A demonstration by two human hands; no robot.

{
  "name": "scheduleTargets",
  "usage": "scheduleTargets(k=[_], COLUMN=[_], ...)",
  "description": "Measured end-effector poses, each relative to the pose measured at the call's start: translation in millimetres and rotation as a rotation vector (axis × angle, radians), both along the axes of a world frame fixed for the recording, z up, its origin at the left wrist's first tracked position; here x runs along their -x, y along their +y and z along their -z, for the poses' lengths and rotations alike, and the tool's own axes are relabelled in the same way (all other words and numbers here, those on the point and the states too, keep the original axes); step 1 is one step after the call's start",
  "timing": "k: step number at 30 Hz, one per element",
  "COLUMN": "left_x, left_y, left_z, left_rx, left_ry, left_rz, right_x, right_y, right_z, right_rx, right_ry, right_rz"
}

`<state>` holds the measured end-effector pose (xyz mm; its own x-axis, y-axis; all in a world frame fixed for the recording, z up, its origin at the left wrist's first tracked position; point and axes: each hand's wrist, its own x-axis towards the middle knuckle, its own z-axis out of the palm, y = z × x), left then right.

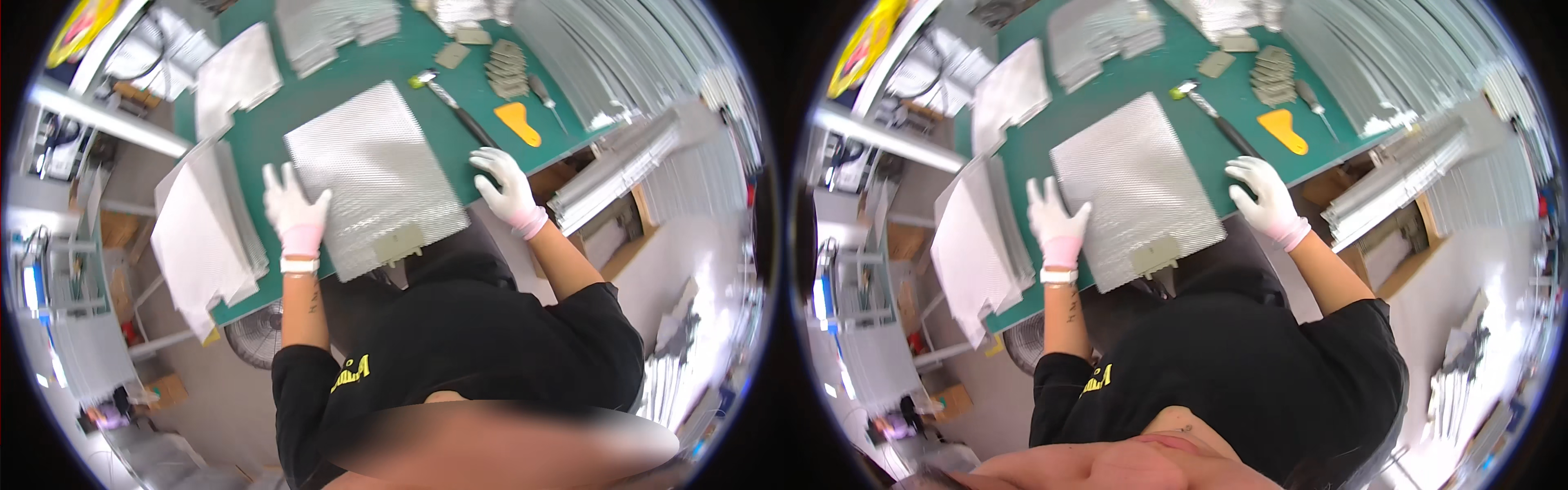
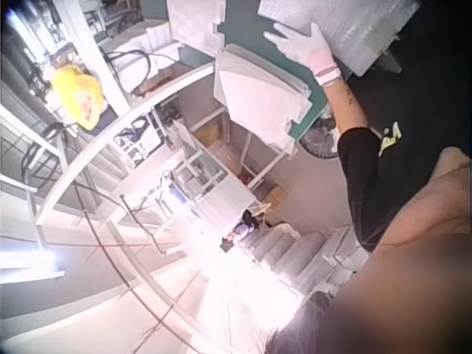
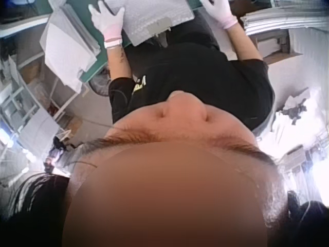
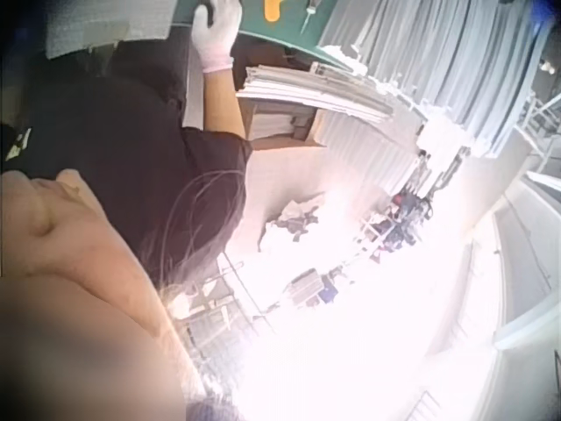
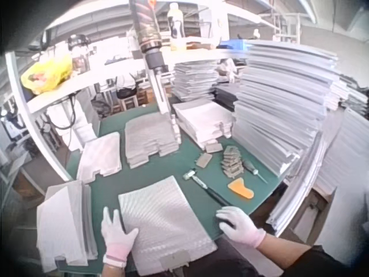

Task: Assembling mesh screens into metal frames using a mallet and an electric screwdriver.

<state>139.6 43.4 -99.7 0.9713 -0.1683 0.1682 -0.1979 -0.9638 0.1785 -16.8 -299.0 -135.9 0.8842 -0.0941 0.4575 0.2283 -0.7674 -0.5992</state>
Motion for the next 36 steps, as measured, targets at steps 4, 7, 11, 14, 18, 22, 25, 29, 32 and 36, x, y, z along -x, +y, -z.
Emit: scheduleTargets(k=[4, 7, 11, 14, 18, 22, 25, 29, 32, 36], left_x=[38, 90, 101, 69, 64, 114, 144, 154, 153, 154], left_y=[10, -25, -47, -39, -45, -56, -67, -71, -71, -65], left_z=[-2, -25, 8, 16, 14, 20, 58, 93, 110, 122], left_rx=[0.043, 0.186, -0.187, -0.103, 0.079, 0.597, 0.717, 0.786, 0.798, 0.849], left_ry=[-0.334, 0.128, 0.042, -0.045, -0.244, 0.093, 0.506, 0.837, 0.924, 1.013], left_rz=[0.443, 1.049, 1.012, 0.831, 0.68, 1.16, 1.276, 0.975, 0.874, 0.752], right_x=[66, 144, 198, 189, 186, 165, 163, 143, 126, 130], right_y=[-55, -146, -147, -139, -139, -94, -85, -60, -33, -31], right_z=[6, 109, 152, 145, 126, 90, 101, 90, 82, 113], right_rx=[0.288, 0.067, -1.213, -1.133, -1.117, -1.119, -1.237, -1.339, -1.34, -1.27], right_ry=[-0.199, 0.037, 0.941, 0.801, 0.768, 0.548, 0.393, 0.272, 0.277, 0.433], right_rz=[0.597, 1.349, 1.018, 1.075, 1.058, 1.075, 1.087, 0.974, 0.947, 1.053])
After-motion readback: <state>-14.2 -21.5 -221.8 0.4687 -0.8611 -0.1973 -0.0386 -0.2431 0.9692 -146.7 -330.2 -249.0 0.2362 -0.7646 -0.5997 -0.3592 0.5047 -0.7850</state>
